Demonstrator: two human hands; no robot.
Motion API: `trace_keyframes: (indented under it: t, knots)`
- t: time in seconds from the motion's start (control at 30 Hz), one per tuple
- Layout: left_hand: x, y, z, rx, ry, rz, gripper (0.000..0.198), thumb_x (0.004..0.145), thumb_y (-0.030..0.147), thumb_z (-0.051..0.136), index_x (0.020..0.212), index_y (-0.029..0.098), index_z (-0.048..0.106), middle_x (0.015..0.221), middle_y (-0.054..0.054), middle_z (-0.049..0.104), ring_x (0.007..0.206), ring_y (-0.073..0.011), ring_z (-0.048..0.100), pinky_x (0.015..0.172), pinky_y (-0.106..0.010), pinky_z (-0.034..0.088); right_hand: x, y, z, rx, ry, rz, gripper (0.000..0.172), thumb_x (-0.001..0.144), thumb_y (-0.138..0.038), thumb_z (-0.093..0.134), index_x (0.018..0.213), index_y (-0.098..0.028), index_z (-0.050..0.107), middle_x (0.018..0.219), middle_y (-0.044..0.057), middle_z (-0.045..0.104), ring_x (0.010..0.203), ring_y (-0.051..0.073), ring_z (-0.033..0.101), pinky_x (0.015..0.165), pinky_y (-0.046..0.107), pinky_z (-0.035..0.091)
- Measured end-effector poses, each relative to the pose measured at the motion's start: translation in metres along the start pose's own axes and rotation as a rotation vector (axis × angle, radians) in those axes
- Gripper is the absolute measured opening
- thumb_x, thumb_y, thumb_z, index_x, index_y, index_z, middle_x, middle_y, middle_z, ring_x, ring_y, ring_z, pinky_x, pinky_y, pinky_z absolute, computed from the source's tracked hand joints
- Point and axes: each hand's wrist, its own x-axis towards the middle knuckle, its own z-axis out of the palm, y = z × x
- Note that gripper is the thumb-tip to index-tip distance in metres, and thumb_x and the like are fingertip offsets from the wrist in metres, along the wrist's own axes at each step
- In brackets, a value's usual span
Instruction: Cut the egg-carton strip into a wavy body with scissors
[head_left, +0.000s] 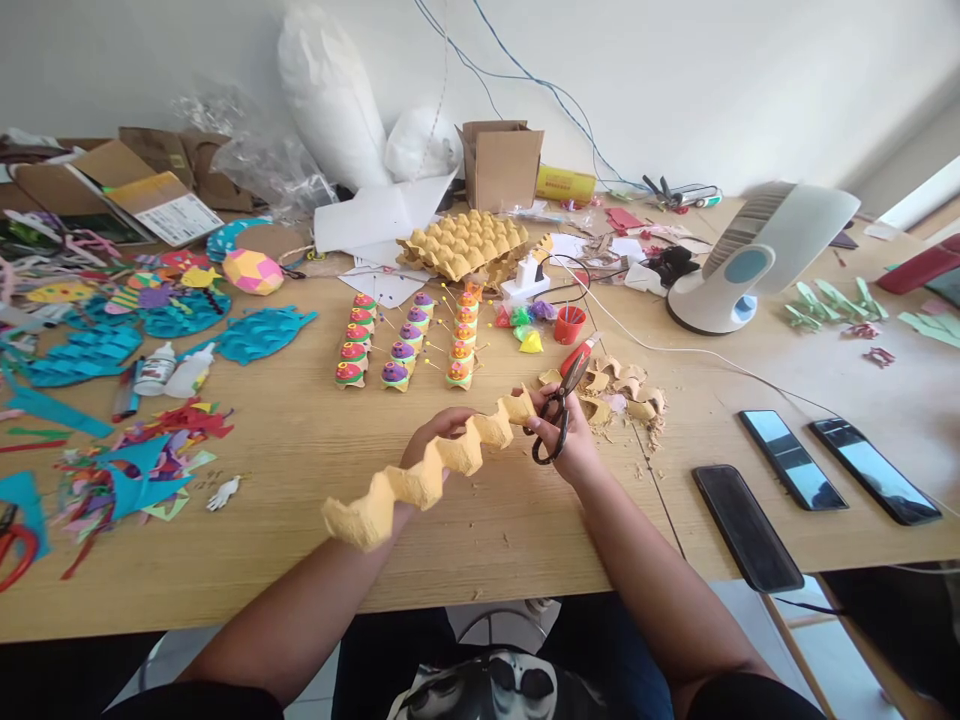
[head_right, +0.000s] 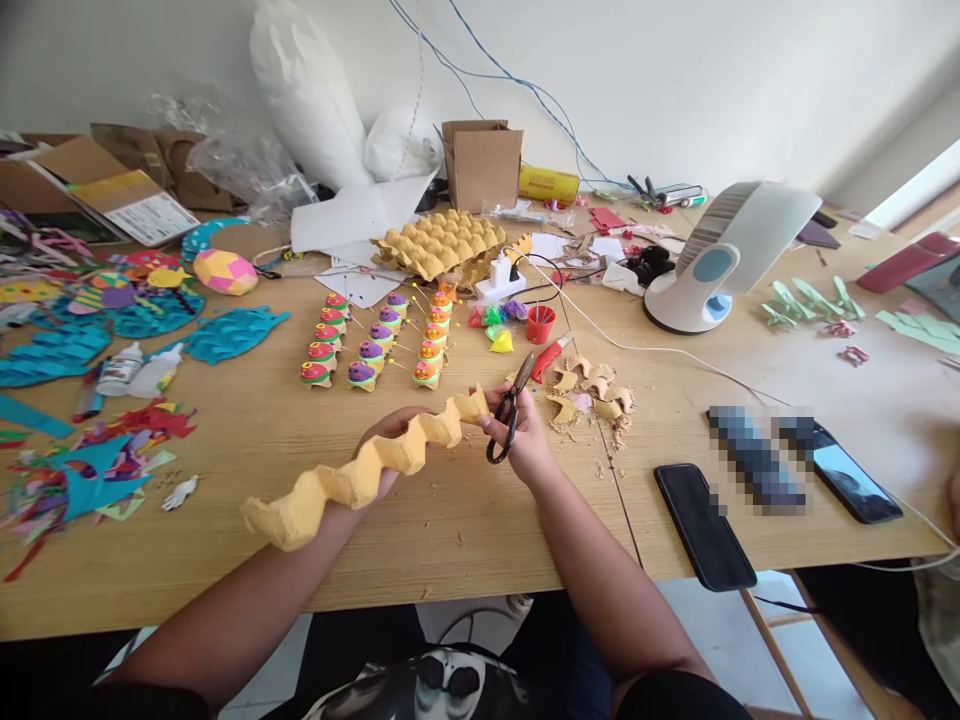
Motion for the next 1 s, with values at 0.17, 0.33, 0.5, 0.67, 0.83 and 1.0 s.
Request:
trace_keyframes:
  t: [0.17, 0.33, 0.5, 0.67, 0.83, 1.0]
  knots:
    - [0.000, 0.014, -0.003, -0.099, 0.093, -0.219, 0.031, 0.078, 0.041, 0.084, 0.098, 0.018, 0.078, 0.091, -0.007, 0.073, 0.083, -0.0162, 0.065, 0.072, -0.025, 0.049, -0.001, -0.007, -0.002, -0.006, -0.039, -0.002, 0.054, 0.072, -0.039, 0.087, 0.108, -0.029, 0.048, 0.115, 0.006, 0.074, 0.108, 0.024, 0.069, 0.084, 0.036, 0.054]
    - [-0.007, 0.020, 0.001, -0.085, -0.064, -0.309, 0.045, 0.074, 0.056, 0.083, 0.095, 0.015, 0.079, 0.087, -0.007, 0.071, 0.070, -0.0133, 0.058, 0.063, -0.024, 0.045, -0.002, -0.009, -0.001, -0.102, -0.056, -0.036, 0.051, 0.074, -0.039, 0.087, 0.108, -0.029, 0.050, 0.113, 0.004, 0.073, 0.115, 0.023, 0.069, 0.096, 0.039, 0.054]
    - [-0.010, 0.019, 0.001, -0.094, -0.241, -0.369, 0.055, 0.066, 0.049, 0.091, 0.110, 0.019, 0.077, 0.103, -0.010, 0.073, 0.082, -0.0181, 0.064, 0.070, -0.026, 0.050, -0.001, -0.006, -0.001, -0.232, -0.034, -0.100, 0.048, 0.074, -0.041, 0.087, 0.106, -0.028, 0.052, 0.108, 0.004, 0.074, 0.103, 0.020, 0.071, 0.090, 0.036, 0.056]
    - [-0.007, 0.009, -0.003, -0.138, -0.339, -0.445, 0.040, 0.076, 0.033, 0.086, 0.110, 0.016, 0.075, 0.097, -0.009, 0.073, 0.079, -0.0167, 0.067, 0.071, -0.026, 0.052, 0.002, -0.004, -0.003, -0.209, 0.020, -0.124, 0.048, 0.077, -0.046, 0.084, 0.106, -0.028, 0.050, 0.115, 0.007, 0.074, 0.113, 0.024, 0.071, 0.092, 0.040, 0.056]
    - [-0.005, 0.004, -0.003, -0.335, -0.168, -0.462, 0.027, 0.078, 0.023, 0.084, 0.103, 0.019, 0.074, 0.095, -0.004, 0.075, 0.079, -0.0150, 0.070, 0.072, -0.025, 0.056, 0.002, -0.006, -0.003, -0.174, 0.104, -0.108, 0.048, 0.079, -0.047, 0.082, 0.107, -0.028, 0.048, 0.123, 0.009, 0.073, 0.118, 0.025, 0.068, 0.091, 0.040, 0.055]
    - [-0.001, 0.005, -0.005, -0.459, -0.054, -0.464, 0.031, 0.079, 0.020, 0.082, 0.108, 0.021, 0.073, 0.096, -0.002, 0.077, 0.078, -0.0138, 0.073, 0.070, -0.023, 0.058, -0.001, -0.005, 0.002, -0.120, 0.067, 0.011, 0.047, 0.078, -0.045, 0.083, 0.105, -0.027, 0.049, 0.106, 0.006, 0.077, 0.099, 0.022, 0.073, 0.074, 0.032, 0.054]
